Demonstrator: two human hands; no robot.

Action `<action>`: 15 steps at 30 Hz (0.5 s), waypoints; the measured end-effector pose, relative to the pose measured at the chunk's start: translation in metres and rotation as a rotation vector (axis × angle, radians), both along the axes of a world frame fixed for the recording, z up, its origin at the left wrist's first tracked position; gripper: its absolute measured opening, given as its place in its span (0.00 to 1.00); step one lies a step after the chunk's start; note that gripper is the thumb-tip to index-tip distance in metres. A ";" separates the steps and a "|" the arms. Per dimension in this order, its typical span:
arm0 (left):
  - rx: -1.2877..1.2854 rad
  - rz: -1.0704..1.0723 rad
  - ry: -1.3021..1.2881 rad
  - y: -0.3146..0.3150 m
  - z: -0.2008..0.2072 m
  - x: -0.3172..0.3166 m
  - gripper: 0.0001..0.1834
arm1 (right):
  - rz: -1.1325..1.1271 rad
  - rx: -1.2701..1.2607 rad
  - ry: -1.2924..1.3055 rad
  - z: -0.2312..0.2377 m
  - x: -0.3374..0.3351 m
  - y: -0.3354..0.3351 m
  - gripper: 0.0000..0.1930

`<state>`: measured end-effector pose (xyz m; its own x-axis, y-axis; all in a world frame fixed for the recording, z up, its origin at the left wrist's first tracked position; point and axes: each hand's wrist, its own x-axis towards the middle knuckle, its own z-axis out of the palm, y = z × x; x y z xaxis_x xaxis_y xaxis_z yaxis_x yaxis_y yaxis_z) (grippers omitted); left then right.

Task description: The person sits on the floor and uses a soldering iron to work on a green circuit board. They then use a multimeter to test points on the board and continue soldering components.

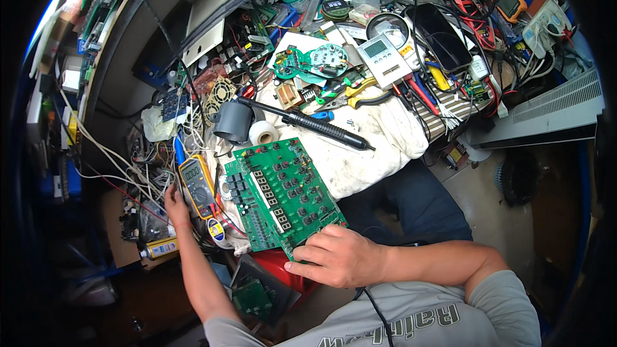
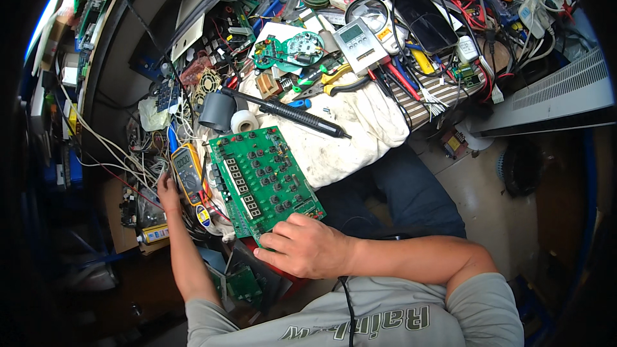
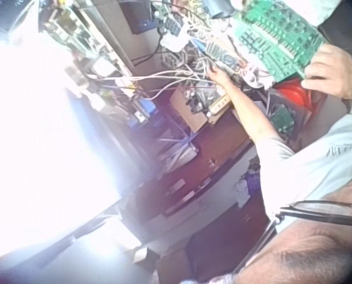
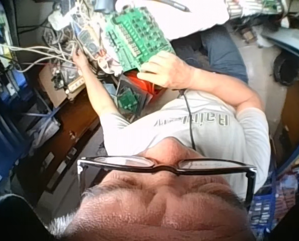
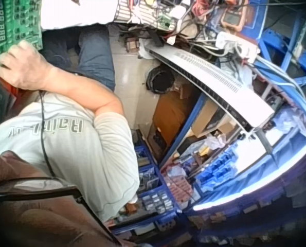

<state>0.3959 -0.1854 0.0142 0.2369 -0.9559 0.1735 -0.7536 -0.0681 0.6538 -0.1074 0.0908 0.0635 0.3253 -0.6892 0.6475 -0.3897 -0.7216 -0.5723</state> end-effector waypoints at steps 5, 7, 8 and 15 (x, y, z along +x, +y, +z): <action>-0.263 -0.071 -0.005 0.139 0.075 -0.117 0.18 | 0.023 -0.046 -0.049 -0.006 0.003 -0.008 0.19; -0.180 -0.112 -0.158 0.204 0.090 -0.181 0.17 | 0.010 -0.089 -0.082 -0.008 0.008 -0.014 0.18; -0.148 -0.167 -0.157 0.229 0.093 -0.212 0.18 | 0.006 -0.099 -0.081 -0.009 0.010 -0.016 0.16; -0.062 -0.182 0.748 0.264 0.086 -0.354 0.39 | 0.072 -0.090 -0.016 -0.013 0.012 -0.020 0.11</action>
